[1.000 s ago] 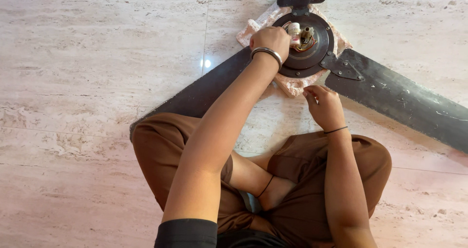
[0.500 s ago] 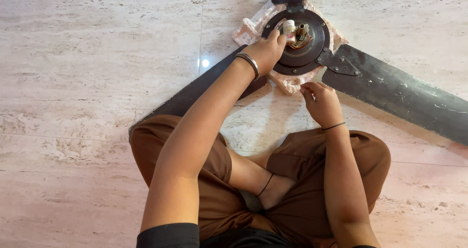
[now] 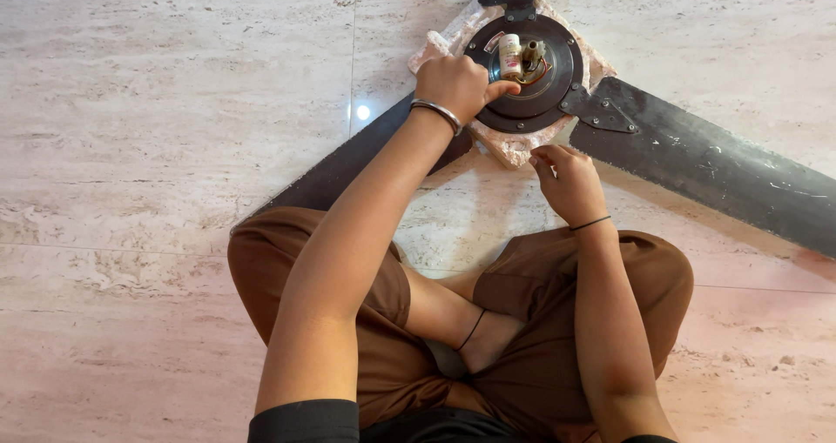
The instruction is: The person sits on the floor and uses a screwdriver to remove screws from the blades of a ceiling fan. They detach one blade and place it on the floor, then continue to loosen screws on the remaining blades.
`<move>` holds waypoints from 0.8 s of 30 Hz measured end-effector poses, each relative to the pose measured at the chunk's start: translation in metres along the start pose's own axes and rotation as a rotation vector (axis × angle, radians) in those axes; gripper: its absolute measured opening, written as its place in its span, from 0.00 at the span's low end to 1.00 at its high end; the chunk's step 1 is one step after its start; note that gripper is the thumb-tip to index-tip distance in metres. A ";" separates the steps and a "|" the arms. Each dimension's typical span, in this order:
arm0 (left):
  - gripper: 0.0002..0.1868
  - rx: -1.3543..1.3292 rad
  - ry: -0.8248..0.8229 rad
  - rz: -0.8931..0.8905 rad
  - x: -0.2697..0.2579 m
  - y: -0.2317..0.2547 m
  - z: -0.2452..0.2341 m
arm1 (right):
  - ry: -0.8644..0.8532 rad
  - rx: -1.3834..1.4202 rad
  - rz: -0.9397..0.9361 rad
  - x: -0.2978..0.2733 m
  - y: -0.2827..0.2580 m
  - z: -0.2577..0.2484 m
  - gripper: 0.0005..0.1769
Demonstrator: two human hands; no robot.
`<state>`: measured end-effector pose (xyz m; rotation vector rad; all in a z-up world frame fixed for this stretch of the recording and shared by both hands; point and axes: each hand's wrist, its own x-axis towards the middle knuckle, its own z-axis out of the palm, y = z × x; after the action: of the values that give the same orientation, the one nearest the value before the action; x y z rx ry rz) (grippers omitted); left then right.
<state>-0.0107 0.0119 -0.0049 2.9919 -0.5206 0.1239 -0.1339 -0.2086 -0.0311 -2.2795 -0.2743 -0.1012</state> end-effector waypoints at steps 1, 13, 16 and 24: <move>0.42 -0.003 -0.035 -0.081 0.001 0.005 0.001 | -0.003 -0.006 0.001 0.000 0.000 0.001 0.09; 0.21 -0.001 -0.135 0.131 -0.007 -0.003 0.012 | 0.002 -0.024 0.008 0.002 0.001 -0.001 0.09; 0.15 0.019 -0.048 0.222 -0.018 -0.010 0.003 | 0.001 -0.018 0.000 -0.001 0.001 0.000 0.08; 0.12 -0.142 0.079 0.340 -0.033 -0.033 0.004 | 0.004 -0.016 -0.002 0.000 -0.001 -0.001 0.08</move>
<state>-0.0297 0.0536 -0.0147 2.7230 -0.9798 0.2202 -0.1342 -0.2084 -0.0299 -2.2951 -0.2741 -0.1093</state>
